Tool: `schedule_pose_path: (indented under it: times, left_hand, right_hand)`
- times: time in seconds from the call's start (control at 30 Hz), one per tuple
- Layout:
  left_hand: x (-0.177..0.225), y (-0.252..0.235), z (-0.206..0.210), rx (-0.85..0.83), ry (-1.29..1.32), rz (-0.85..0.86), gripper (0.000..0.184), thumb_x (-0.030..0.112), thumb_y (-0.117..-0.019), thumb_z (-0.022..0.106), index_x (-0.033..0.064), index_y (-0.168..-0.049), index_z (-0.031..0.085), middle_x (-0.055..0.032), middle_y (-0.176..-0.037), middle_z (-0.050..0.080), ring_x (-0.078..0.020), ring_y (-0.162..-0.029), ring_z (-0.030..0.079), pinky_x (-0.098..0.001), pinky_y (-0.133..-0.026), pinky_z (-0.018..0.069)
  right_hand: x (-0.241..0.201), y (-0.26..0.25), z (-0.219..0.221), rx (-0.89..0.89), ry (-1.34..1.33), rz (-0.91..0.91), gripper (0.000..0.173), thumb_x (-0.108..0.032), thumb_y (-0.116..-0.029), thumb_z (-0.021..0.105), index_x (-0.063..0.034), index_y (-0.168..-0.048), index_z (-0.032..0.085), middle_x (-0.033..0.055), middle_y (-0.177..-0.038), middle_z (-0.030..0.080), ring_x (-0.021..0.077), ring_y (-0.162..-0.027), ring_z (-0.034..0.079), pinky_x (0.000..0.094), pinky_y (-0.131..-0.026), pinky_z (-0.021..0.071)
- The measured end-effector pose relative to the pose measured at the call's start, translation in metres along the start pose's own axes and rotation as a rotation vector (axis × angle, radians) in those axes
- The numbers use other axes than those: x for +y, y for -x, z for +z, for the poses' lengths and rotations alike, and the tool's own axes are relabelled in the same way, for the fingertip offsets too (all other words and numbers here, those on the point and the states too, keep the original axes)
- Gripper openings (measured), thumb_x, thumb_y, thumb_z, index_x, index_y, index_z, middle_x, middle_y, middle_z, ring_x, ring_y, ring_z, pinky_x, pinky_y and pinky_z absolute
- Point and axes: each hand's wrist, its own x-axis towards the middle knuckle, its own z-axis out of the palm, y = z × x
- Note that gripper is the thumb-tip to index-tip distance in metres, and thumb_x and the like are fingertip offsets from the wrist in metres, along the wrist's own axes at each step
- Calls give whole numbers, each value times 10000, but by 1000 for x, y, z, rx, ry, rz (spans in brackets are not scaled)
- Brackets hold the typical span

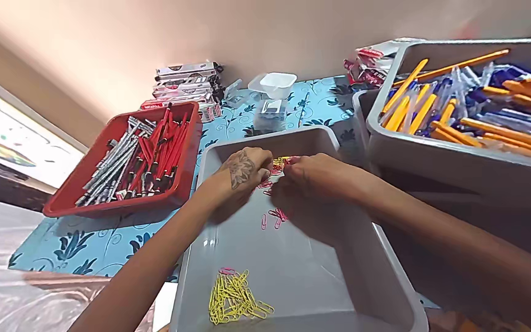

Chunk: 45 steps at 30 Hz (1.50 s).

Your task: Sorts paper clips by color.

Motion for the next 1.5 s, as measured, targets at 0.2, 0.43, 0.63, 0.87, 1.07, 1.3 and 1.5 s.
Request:
schedule_pose_path:
  times: [0.2, 0.43, 0.63, 0.87, 1.07, 1.3, 1.5]
  left_hand:
    - [2, 2, -1, 202, 27, -79, 124, 52, -979, 625, -19, -1068, 673, -169, -903, 693, -332, -831, 681, -542, -775, 530]
    - [-5, 4, -2, 25, 36, -122, 183, 66, -940, 706, -25, -1098, 721, -218, -1024, 707, -385, -991, 678, -581, -895, 508]
    - [1, -2, -3, -106, -6, -88, 156, 103, -961, 701, -5, -1072, 722, -197, -1025, 701, -363, -1011, 674, -562, -893, 510]
    - [0, 2, -1, 19, -31, -41, 125, 74, -960, 665, -38, -1000, 706, -199, -941, 692, -365, -926, 680, -565, -830, 523]
    - [5, 6, -4, 107, 39, -56, 102, 77, -950, 680, -19, -976, 704, -155, -844, 689, -295, -747, 656, -506, -715, 515]
    - [2, 7, -6, 49, 20, -97, 137, 82, -987, 641, 29, -1049, 751, -143, -925, 730, -304, -862, 691, -535, -818, 520]
    - [0, 7, -2, 132, 62, 39, 175, -6, -952, 616, -3, -1057, 757, -174, -996, 731, -308, -944, 704, -502, -874, 531]
  right_hand:
    - [-3, 0, -8, 20, -22, 62, 149, -114, -962, 683, -9, -1045, 618, 154, -848, 639, 354, -832, 660, 521, -702, 490]
    - [1, -2, -4, 52, -29, 33, 66, -71, -965, 655, -19, -1004, 643, 139, -837, 644, 338, -813, 659, 515, -678, 489]
    - [0, -2, -5, -17, -1, 32, 62, -62, -986, 624, -17, -1023, 645, 147, -839, 645, 352, -820, 660, 525, -692, 490]
    - [-1, -2, -6, -26, 0, 49, 96, -87, -996, 632, -6, -1045, 647, 160, -853, 653, 364, -842, 665, 535, -716, 497]
    - [-2, -2, -6, -37, 12, 48, 96, -97, -982, 656, -11, -1022, 642, 151, -843, 643, 360, -830, 657, 528, -703, 488]
    - [-2, -4, -5, -55, 27, 59, 87, -118, -991, 649, -31, -992, 645, 130, -828, 635, 334, -812, 654, 515, -689, 485]
    - [-3, -2, -7, -27, 0, 72, 111, -82, -974, 656, -21, -1067, 646, 153, -864, 648, 359, -845, 658, 534, -712, 490]
